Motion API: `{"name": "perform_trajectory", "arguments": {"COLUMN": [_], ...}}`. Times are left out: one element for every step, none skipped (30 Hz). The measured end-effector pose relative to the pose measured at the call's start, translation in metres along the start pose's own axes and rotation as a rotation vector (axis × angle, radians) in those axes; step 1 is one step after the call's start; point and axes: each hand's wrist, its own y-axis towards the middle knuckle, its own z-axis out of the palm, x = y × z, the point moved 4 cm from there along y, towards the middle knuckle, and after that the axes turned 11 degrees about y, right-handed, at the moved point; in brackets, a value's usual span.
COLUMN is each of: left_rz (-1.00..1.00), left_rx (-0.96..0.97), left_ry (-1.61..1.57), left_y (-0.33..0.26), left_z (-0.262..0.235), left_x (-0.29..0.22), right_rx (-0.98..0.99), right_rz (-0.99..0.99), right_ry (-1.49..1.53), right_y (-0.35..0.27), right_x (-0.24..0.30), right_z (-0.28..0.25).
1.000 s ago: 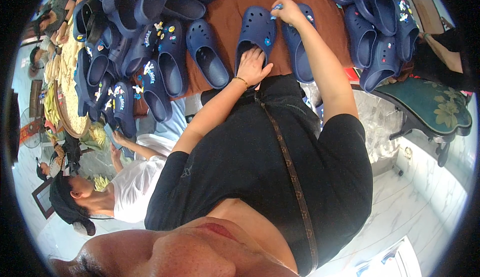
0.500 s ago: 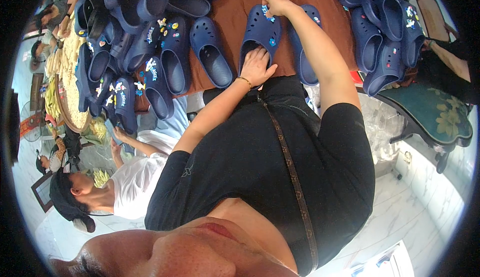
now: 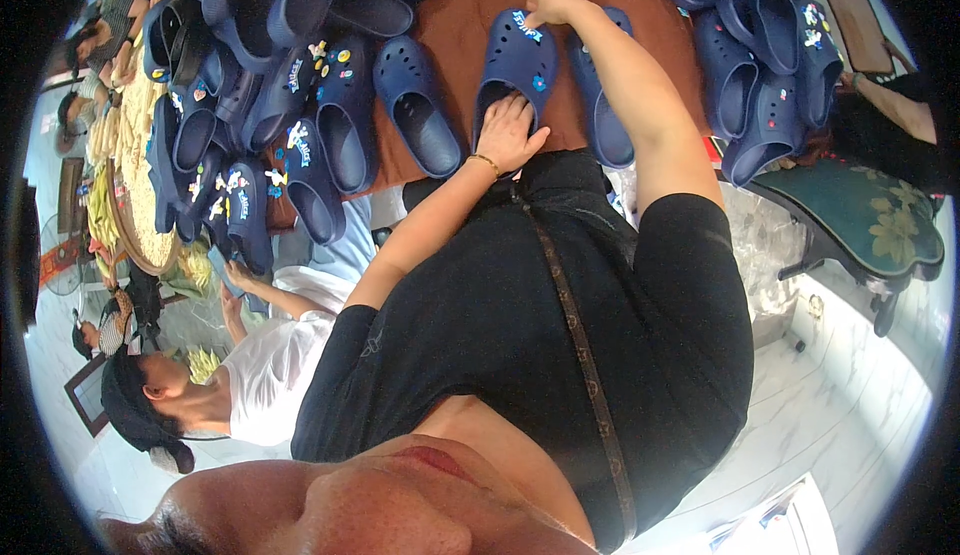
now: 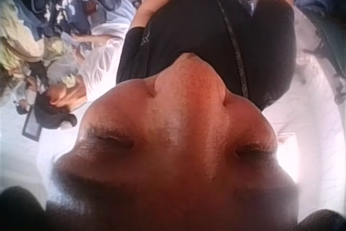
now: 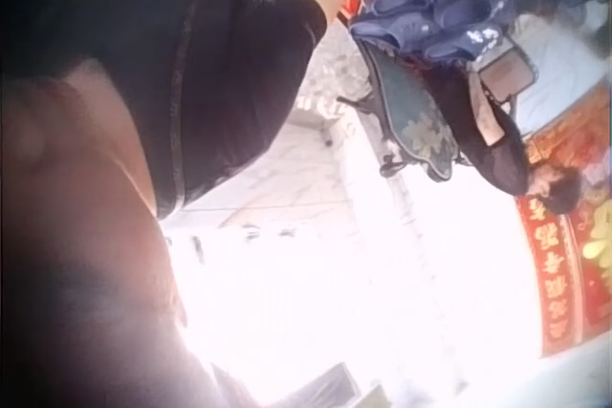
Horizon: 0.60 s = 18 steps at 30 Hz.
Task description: Attach decorative charms to the holes in blue clogs.
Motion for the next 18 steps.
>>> {"name": "perform_trajectory", "arguments": {"left_rz": [0.003,-0.004,-0.013,-0.004,0.007,0.009,0.001,0.001,-0.001,-0.001,-0.011,-0.014,-0.005,-0.004,-0.002,0.002,0.003,-0.003], "left_rx": [-0.003,0.009,0.022,0.022,0.022,0.031,0.038,0.036,0.034,0.032,0.031,0.021,0.011,0.013,0.003,-0.005,-0.003,-0.013], "left_ry": [-0.003,-0.002,-0.001,0.008,0.001,-0.007,-0.010,-0.011,-0.003,0.004,0.006,0.012,0.016,0.016,0.008,0.000,0.001,0.011], "left_y": [-0.001,-0.001,-0.001,0.000,0.001,0.002,0.003,0.003,0.002,0.002,0.001,-0.001,-0.001,-0.001,0.000,0.001,0.001,0.001], "left_z": [-0.001,0.000,0.000,-0.001,-0.002,-0.002,-0.002,-0.003,-0.004,-0.004,-0.003,-0.003,-0.004,-0.003,-0.004,-0.004,-0.004,-0.004], "left_x": [0.001,0.001,0.002,0.000,-0.001,-0.003,-0.002,-0.001,0.000,-0.001,0.001,0.002,0.001,0.000,-0.001,-0.002,-0.002,-0.002], "right_rx": [-0.002,-0.109,-0.214,-0.327,-0.444,-0.450,-0.415,-0.380,-0.380,-0.310,-0.231,-0.210,-0.212,-0.270,-0.327,-0.319,-0.318,-0.345], "right_rz": [0.003,0.051,0.098,0.135,0.175,0.186,0.275,0.365,0.365,0.450,0.525,0.558,0.560,0.649,0.737,0.747,0.747,0.780], "right_ry": [-0.004,0.075,0.154,0.080,0.006,0.003,-0.034,-0.070,-0.072,-0.113,-0.155,-0.167,-0.165,-0.159,-0.152,-0.152,-0.149,-0.139], "right_y": [-0.007,-0.016,-0.026,-0.040,-0.054,-0.065,-0.073,-0.078,-0.081,-0.089,-0.097,-0.102,-0.104,-0.107,-0.110,-0.110,-0.108,-0.105], "right_x": [-0.006,-0.018,-0.030,-0.045,-0.060,-0.072,-0.077,-0.081,-0.081,-0.080,-0.066,-0.050,-0.044,-0.043,-0.042,-0.038,-0.037,-0.038], "right_z": [-0.005,-0.016,-0.026,-0.036,-0.045,-0.047,-0.048,-0.048,-0.046,-0.042,-0.036,-0.034,-0.030,-0.029,-0.028,-0.028,-0.026,-0.026]}}
